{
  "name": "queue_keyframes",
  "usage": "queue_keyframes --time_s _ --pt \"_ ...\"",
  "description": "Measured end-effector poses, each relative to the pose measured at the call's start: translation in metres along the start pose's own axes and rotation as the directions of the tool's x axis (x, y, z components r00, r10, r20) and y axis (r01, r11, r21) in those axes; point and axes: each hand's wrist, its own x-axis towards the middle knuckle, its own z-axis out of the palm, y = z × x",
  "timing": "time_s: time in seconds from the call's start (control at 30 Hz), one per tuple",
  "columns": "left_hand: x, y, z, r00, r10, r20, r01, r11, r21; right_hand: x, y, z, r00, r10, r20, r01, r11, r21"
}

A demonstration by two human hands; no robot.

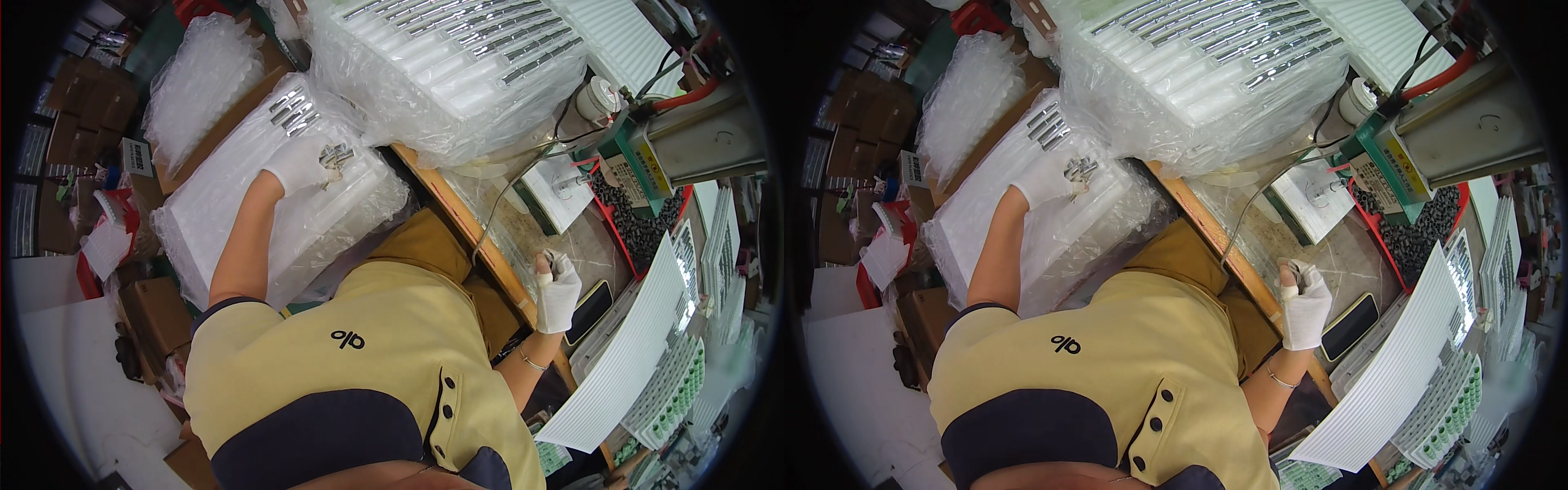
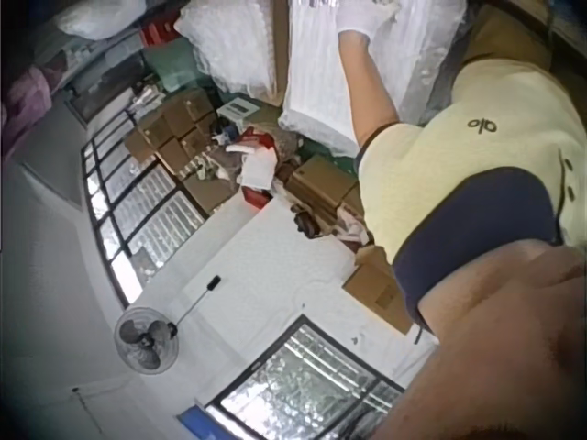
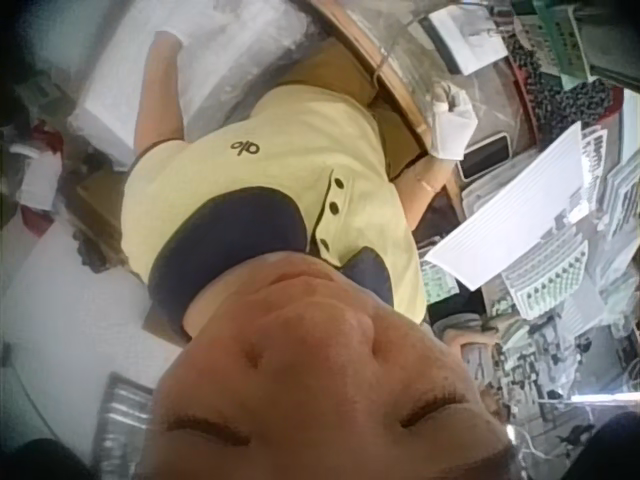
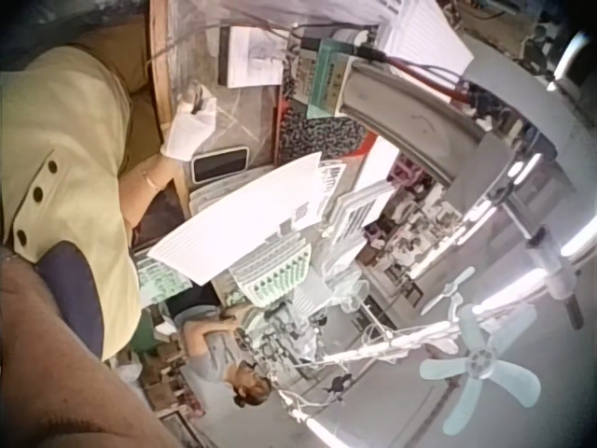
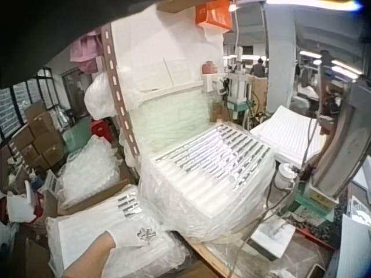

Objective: Operates a pneumatic press to assemble small metal components and packs them into partitioned trays.

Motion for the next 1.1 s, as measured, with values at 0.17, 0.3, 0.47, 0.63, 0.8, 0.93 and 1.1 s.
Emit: queue_keyframes --time_s 0.17,0.3,0.47,0.63,0.8,0.93,1.1 --pt "0.008 0.002 0.01 0.997 0.026 0.079 -0.033 0.997 0.076 0.004 0.004 0.002 0.999 0.032 -0.015 -0.032 0.999 -0.01" --pt "0.01 0.011 0.017 0.995 0.057 0.077 -0.07 0.981 0.179 0.007 0.004 0.003 1.0 0.007 -0.016 -0.008 0.999 -0.039" --pt "0.0 0.026 0.005 0.997 -0.055 0.048 0.042 0.97 0.241 0.005 0.002 0.003 1.0 -0.006 -0.025 0.006 1.0 -0.019" --pt "0.006 0.013 0.008 0.985 -0.167 -0.038 0.171 0.959 0.226 -0.002 0.004 -0.005 0.999 -0.002 -0.038 0.001 1.0 -0.01" --pt "0.009 -0.001 0.02 0.975 -0.112 -0.193 0.144 0.976 0.163 -0.004 0.011 -0.011 0.998 -0.032 -0.049 0.031 0.999 -0.009" --pt "0.002 0.024 0.008 0.962 -0.217 -0.168 0.232 0.97 0.076 0.009 0.018 -0.019 0.993 -0.053 -0.106 0.046 0.997 -0.068" --pt "0.015 0.008 0.029 0.946 -0.11 -0.306 0.147 0.984 0.1 0.065 0.012 -0.015 0.861 -0.389 -0.329 0.246 0.883 -0.401"
